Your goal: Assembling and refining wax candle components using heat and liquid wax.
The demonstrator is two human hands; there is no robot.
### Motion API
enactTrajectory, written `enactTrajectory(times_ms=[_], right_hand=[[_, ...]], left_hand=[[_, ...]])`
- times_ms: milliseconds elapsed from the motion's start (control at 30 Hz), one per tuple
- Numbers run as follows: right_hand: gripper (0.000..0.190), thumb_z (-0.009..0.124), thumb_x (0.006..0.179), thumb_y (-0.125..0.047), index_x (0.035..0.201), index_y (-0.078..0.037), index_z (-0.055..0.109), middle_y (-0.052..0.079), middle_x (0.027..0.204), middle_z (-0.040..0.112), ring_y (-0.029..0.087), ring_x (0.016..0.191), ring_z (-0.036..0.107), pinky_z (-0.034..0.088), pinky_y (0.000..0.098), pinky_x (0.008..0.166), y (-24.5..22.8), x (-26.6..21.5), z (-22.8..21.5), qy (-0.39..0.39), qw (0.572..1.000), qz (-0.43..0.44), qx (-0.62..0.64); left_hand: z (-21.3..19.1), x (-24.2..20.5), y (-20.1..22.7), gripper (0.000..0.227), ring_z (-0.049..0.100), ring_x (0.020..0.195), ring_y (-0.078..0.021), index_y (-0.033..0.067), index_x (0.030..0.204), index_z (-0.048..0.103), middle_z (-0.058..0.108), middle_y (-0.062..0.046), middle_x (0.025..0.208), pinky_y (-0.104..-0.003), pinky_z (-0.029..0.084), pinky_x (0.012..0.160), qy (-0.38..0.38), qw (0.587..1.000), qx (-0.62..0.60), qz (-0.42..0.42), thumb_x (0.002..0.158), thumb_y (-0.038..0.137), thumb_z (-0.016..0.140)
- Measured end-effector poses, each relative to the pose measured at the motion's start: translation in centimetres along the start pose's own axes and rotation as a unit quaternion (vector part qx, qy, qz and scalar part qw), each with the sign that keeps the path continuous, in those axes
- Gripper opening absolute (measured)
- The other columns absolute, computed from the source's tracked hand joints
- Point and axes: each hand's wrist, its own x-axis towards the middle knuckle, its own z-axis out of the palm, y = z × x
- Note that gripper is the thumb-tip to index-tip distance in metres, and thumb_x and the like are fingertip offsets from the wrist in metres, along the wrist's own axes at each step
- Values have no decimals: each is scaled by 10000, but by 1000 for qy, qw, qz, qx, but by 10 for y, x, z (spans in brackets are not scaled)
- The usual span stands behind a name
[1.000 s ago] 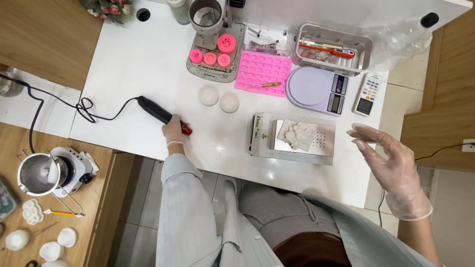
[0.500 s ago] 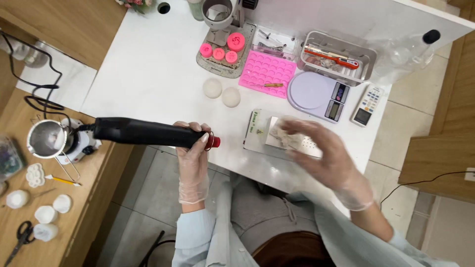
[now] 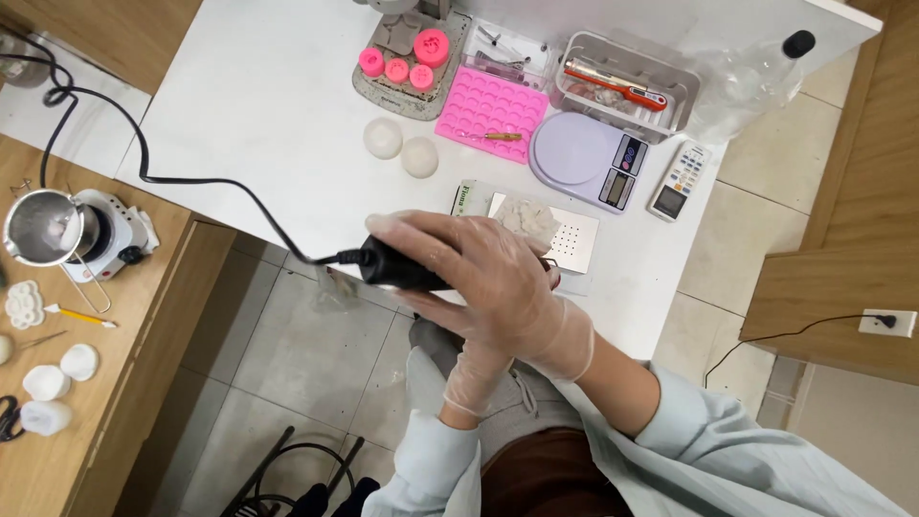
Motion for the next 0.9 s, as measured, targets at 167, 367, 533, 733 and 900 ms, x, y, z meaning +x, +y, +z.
enactTrajectory(times_ms=[167, 367, 533, 733, 900], right_hand=[[734, 842, 871, -246, 1512, -143, 499, 47, 1323, 652, 218, 1021, 681, 558, 360, 858, 18, 5, 16, -48, 996, 52, -54], [695, 781, 902, -227, 1498, -86, 453, 133, 1397, 608, 284, 1229, 643, 528, 385, 1067, 42, -17, -2, 28, 990, 138, -7], [592, 673, 980, -113, 1539, -111, 481, 107, 1446, 623, 267, 1298, 649, 544, 358, 1150, 111, -103, -46, 53, 906, 421, -2], [1155, 909, 637, -317, 1588, -174, 271, 162, 1543, 399, 331, 1412, 406, 342, 472, 1191, 128, -134, -17, -250, 847, 451, -130], [1311, 952, 476, -495, 1563, -158, 301, 143, 1574, 382, 340, 1488, 287, 195, 503, 1244, 157, -146, -2, -284, 830, 422, -230]], left_hand=[[6, 15, -5, 454, 554, 1308, -197, 140, 1421, 454, 576, -32, 1360, -352, 472, 1120, -9, 994, -100, -46, 995, 245, 568], [9, 22, 13, 427, 576, 1284, -224, 120, 1352, 514, 627, -40, 1286, -368, 487, 1119, -31, 978, -180, -99, 954, 210, 638], [-40, 34, 63, 425, 589, 1329, -260, 143, 1217, 571, 652, -71, 1246, -439, 484, 1206, -17, 997, -69, 4, 893, -65, 749], [-98, 42, 90, 444, 609, 1258, -254, 134, 1198, 549, 653, -77, 1217, -405, 527, 1114, 47, 996, 71, 29, 878, -111, 734], [-122, 46, 94, 473, 608, 1280, -245, 117, 1193, 538, 641, -85, 1204, -397, 512, 1143, 55, 994, 86, 36, 850, -118, 763]])
